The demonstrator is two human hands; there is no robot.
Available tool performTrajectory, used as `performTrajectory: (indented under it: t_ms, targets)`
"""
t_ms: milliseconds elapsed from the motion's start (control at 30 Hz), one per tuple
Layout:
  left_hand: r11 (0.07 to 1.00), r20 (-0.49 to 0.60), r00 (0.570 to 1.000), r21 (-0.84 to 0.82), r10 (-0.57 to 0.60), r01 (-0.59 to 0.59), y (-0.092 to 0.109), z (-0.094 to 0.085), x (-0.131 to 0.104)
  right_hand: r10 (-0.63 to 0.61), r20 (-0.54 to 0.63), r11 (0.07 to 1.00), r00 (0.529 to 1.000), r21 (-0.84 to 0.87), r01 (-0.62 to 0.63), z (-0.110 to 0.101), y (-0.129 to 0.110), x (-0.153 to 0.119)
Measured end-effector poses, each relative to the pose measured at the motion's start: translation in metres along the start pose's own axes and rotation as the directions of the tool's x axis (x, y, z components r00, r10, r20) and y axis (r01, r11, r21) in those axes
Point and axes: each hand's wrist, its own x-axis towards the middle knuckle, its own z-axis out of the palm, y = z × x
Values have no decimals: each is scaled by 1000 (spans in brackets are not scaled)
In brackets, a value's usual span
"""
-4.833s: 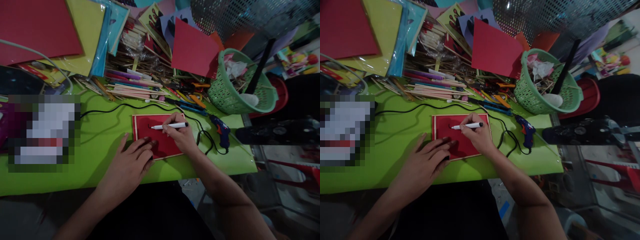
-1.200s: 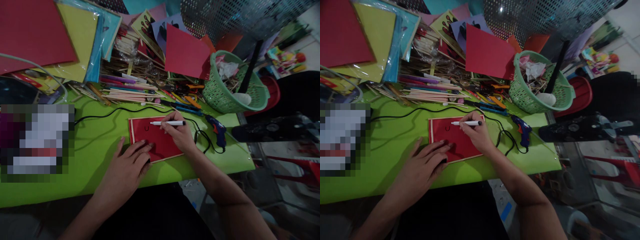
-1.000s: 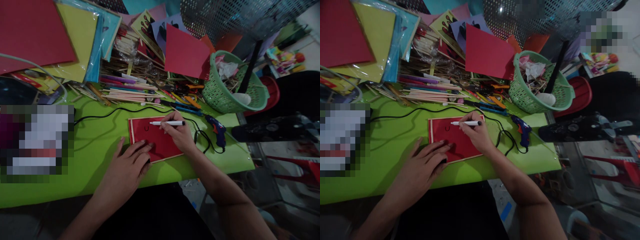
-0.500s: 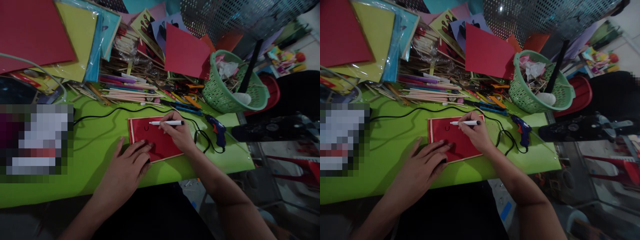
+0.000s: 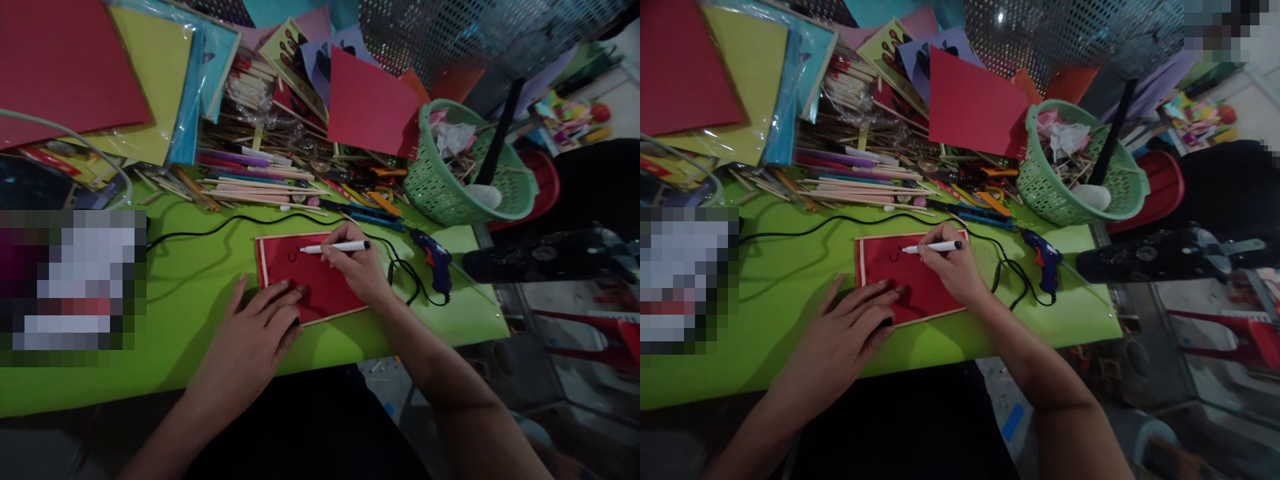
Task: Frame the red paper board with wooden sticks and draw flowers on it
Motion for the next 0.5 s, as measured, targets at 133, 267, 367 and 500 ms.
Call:
performTrajectory:
  t_ms: [133, 267, 367, 500]
  targets:
    - [1000, -13, 1000, 4, 15, -15, 0, 0, 0, -11, -14, 1000, 1000, -13, 11, -1, 1, 0]
    - [1000, -25, 999, 5, 25, -24, 0, 1, 1, -24, -26, 999, 999, -26, 24, -1, 1, 1]
    - [1000, -21, 999, 9, 29, -29, -2, 1, 1, -37, -32, 999, 999, -32, 36, -1, 1, 2]
    - [999, -16, 999, 10, 38, -38, -3, 1, 0, -25, -45, 999, 999, -33, 23, 0, 0, 2]
